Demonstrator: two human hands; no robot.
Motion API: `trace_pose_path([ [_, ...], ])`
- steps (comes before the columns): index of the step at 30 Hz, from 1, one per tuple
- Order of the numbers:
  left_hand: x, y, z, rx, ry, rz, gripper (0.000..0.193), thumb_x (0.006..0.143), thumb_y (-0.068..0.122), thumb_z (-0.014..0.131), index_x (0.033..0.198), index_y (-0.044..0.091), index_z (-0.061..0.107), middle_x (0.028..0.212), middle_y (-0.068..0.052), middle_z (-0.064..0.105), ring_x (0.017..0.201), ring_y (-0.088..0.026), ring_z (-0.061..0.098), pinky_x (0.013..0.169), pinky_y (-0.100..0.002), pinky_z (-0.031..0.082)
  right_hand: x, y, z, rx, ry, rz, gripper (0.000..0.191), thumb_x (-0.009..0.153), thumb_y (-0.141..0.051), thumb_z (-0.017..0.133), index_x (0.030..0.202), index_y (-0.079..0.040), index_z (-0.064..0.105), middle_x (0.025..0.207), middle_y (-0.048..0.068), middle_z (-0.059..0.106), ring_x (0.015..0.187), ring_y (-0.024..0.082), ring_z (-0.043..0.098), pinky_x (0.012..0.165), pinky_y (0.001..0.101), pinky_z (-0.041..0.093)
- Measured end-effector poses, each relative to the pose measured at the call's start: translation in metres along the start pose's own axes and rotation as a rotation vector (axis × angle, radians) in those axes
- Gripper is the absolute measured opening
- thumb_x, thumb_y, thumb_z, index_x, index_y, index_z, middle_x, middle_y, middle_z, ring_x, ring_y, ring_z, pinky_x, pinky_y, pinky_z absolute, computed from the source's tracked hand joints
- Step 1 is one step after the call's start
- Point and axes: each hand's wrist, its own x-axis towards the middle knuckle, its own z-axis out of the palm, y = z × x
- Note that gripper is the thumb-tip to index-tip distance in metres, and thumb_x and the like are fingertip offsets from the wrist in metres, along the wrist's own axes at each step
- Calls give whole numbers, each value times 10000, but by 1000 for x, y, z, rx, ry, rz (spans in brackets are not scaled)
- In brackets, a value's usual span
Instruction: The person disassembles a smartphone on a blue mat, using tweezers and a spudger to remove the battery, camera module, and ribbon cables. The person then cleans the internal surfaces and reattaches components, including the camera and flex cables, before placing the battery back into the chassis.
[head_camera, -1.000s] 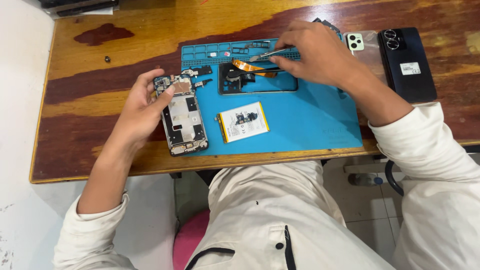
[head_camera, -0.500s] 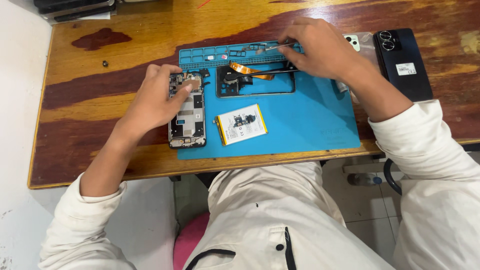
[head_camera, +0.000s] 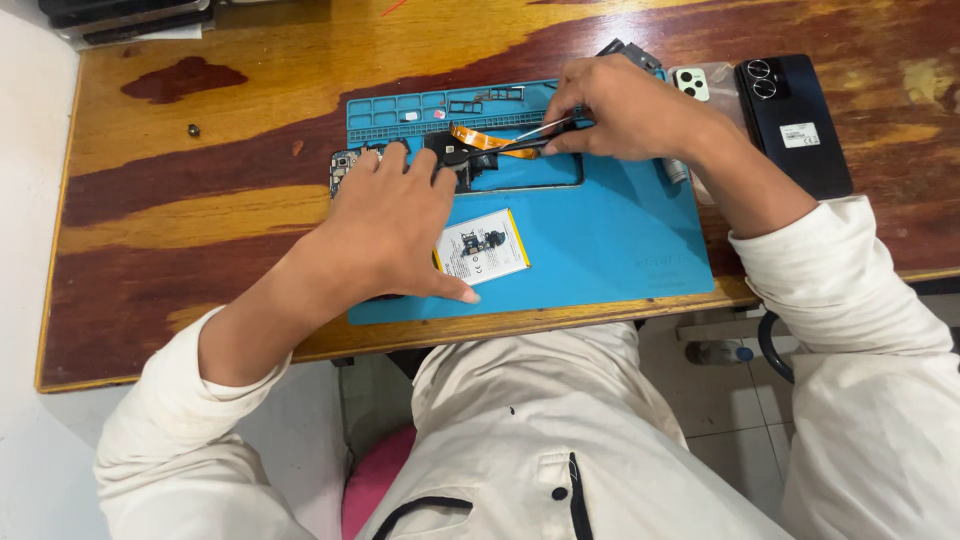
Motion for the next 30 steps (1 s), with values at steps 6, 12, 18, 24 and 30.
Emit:
trace_pose_path([
  [6,3,-21,7,-330,114,218,763,622,697,848,1047,84,688,997,-83,645,1001,-327,629,815,-484,501,-8,-2,-34,253,-286,261,278,827,-243,835,1034,-72,763,899,35,746,759,164,631,697,314,517],
  [12,9,-21,19,-375,380,375,360,764,442,853,938,148,738,906,1,685,954,-290,681,650,-472,499,-14,-15,-51,440,-607,386,239,768,-194,824,956,-58,771,898,-21,798,797,64,665,708,263,539],
  [18,13,-19,15,-485,122,236,353,739,425,855,932,146,755,866,39,714,825,-214,713,604,-451,486,-5,-30,-32,495,-559,276,230,803,-194,813,992,-68,777,752,-8,722,689,75,571,630,267,491],
  [24,19,-20,24,-585,109,229,283,752,311,867,939,115,785,813,-6,772,707,-201,738,593,-417,492,-7,-23,-33,348,-647,328,221,840,-233,837,831,-22,775,623,45,575,604,132,483,561,337,402],
  [30,22,-25,27,-752,155,340,298,755,275,877,939,64,776,802,-62,763,672,-200,730,585,-332,535,-10,-19,-43,687,-504,-66,173,915,-211,762,956,-44,752,927,-23,778,1009,47,669,779,259,528],
])
